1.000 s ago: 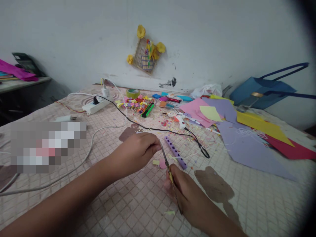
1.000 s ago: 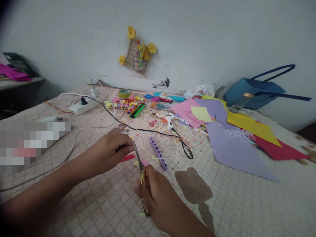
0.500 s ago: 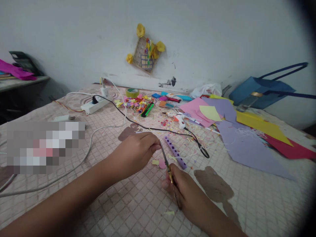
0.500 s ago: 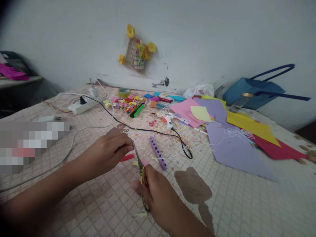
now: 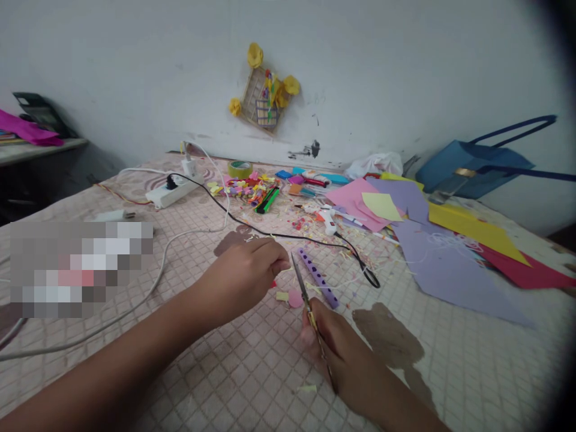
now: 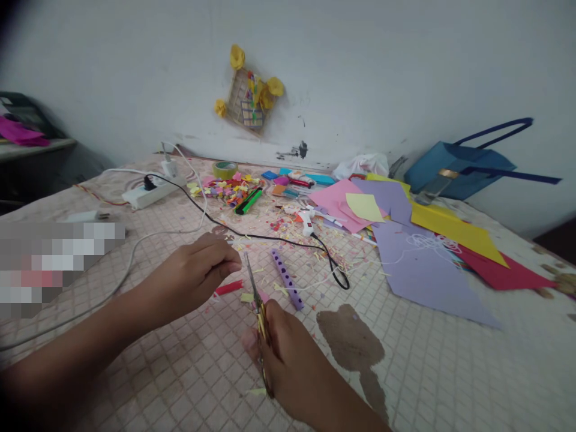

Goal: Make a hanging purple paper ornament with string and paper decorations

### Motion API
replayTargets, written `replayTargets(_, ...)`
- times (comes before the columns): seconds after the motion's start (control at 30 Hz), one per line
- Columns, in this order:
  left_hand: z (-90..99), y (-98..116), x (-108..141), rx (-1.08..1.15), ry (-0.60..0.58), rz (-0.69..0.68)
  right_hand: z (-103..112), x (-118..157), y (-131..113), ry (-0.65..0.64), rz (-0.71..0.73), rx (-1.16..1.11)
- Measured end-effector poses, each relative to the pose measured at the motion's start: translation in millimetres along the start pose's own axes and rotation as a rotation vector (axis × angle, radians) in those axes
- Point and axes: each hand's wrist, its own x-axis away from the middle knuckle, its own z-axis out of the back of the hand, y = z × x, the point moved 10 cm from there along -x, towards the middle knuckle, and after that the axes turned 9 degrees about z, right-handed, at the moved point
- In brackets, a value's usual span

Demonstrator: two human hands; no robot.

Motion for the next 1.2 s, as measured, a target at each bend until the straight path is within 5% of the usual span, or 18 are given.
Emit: replayTargets(1.2,15.5,6.6,1.7,0.007,0.13,-0.04,1.9,5.0,1.7,0.02,0.004,0.035)
